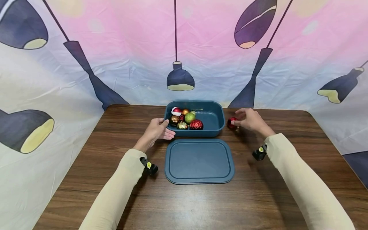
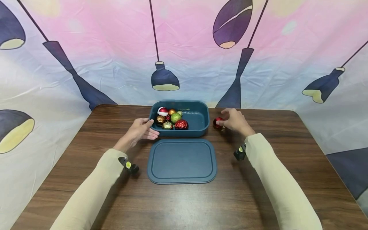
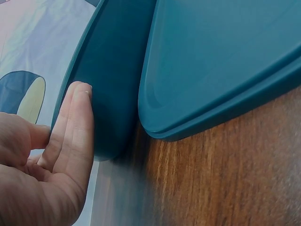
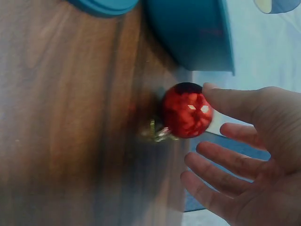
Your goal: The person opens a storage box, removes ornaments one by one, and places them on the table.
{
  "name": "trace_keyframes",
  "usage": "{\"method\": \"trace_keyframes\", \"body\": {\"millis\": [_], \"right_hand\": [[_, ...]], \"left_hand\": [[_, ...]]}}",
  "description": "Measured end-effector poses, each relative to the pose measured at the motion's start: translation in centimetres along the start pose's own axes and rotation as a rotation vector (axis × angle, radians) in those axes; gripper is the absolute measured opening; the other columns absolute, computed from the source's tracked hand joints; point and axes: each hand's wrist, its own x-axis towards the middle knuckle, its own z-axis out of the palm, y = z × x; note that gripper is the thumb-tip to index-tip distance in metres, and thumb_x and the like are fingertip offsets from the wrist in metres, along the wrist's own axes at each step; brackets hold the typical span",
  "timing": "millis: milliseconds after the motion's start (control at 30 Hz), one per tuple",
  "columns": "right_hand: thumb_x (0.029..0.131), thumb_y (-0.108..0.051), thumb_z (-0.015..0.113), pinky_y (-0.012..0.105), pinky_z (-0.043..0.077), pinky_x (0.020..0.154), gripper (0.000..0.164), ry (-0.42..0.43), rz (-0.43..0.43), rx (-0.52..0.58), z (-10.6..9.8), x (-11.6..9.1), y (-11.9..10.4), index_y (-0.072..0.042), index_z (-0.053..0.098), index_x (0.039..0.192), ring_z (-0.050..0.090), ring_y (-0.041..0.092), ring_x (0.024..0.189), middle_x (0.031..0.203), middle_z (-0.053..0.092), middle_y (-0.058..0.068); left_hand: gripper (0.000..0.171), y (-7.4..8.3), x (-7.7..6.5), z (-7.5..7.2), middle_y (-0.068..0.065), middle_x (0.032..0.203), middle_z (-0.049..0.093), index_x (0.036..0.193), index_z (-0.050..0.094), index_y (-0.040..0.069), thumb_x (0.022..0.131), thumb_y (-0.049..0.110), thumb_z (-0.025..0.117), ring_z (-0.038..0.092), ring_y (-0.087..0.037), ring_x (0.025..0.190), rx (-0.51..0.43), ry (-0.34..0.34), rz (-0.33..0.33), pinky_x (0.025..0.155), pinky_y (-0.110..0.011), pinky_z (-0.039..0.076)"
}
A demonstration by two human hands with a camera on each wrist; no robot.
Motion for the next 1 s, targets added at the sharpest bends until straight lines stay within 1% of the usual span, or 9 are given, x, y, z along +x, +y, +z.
{"method": "trace_keyframes", "body": {"millis": [100,300,500,667,900,1000], "right_hand": [[0.096,-0.025,0.072,0.060,0.051,0.094,0.055,0.004,-0.021,-0.002,-0.6,0.2,-0.6,0.006,0.055,0.138,0.057,0.046,0.118,0.129,0.060,0.032],[0.096,-0.028,0.073,0.061,0.050,0.097,0.056,0.004,-0.061,0.008,-1.7,0.7,-2.4,0.004,0.056,0.139,0.057,0.045,0.121,0.133,0.059,0.031],[0.094,-0.026,0.075,0.059,0.053,0.095,0.051,0.000,-0.125,0.006,-2.1,1.3,-4.3,0.001,0.060,0.136,0.061,0.042,0.117,0.129,0.063,0.028],[0.093,-0.026,0.076,0.056,0.054,0.095,0.051,-0.041,-0.151,0.031,-1.7,1.5,-5.7,0.000,0.062,0.135,0.064,0.039,0.113,0.127,0.065,0.025],[0.092,-0.027,0.078,0.052,0.055,0.094,0.045,-0.101,-0.139,0.088,-0.5,2.0,-7.3,-0.003,0.066,0.128,0.062,0.035,0.114,0.128,0.063,0.021],[0.091,-0.025,0.079,0.051,0.056,0.094,0.044,-0.122,-0.169,0.086,0.3,2.3,-7.9,-0.001,0.066,0.125,0.062,0.035,0.114,0.127,0.064,0.022]], "left_hand": [[0.059,0.0,0.0,-0.1,-0.018,0.084,0.075,0.160,0.018,-0.001,0.112,0.024,0.040,0.076,-0.029,0.076,-0.003,0.002,-0.003,0.071,-0.036,0.064],[0.058,0.1,0.0,0.0,-0.017,0.083,0.075,0.160,0.018,-0.001,0.112,0.023,0.040,0.076,-0.023,0.070,-0.002,0.005,-0.005,0.070,-0.035,0.064],[0.058,0.1,0.0,0.0,-0.017,0.082,0.075,0.160,0.018,-0.002,0.112,0.023,0.040,0.076,-0.025,0.071,-0.003,0.002,0.000,0.070,-0.035,0.064],[0.059,0.0,0.0,0.1,-0.018,0.083,0.075,0.160,0.017,-0.002,0.112,0.023,0.040,0.076,-0.024,0.070,-0.003,0.003,-0.002,0.070,-0.035,0.064],[0.059,0.0,0.1,0.1,-0.018,0.084,0.075,0.160,0.019,-0.001,0.112,0.024,0.041,0.075,-0.023,0.069,0.004,0.007,-0.004,0.071,-0.036,0.064],[0.058,0.0,0.1,0.0,-0.019,0.084,0.075,0.160,0.019,-0.002,0.112,0.023,0.040,0.076,-0.024,0.069,0.005,0.009,-0.001,0.071,-0.036,0.064]]}}
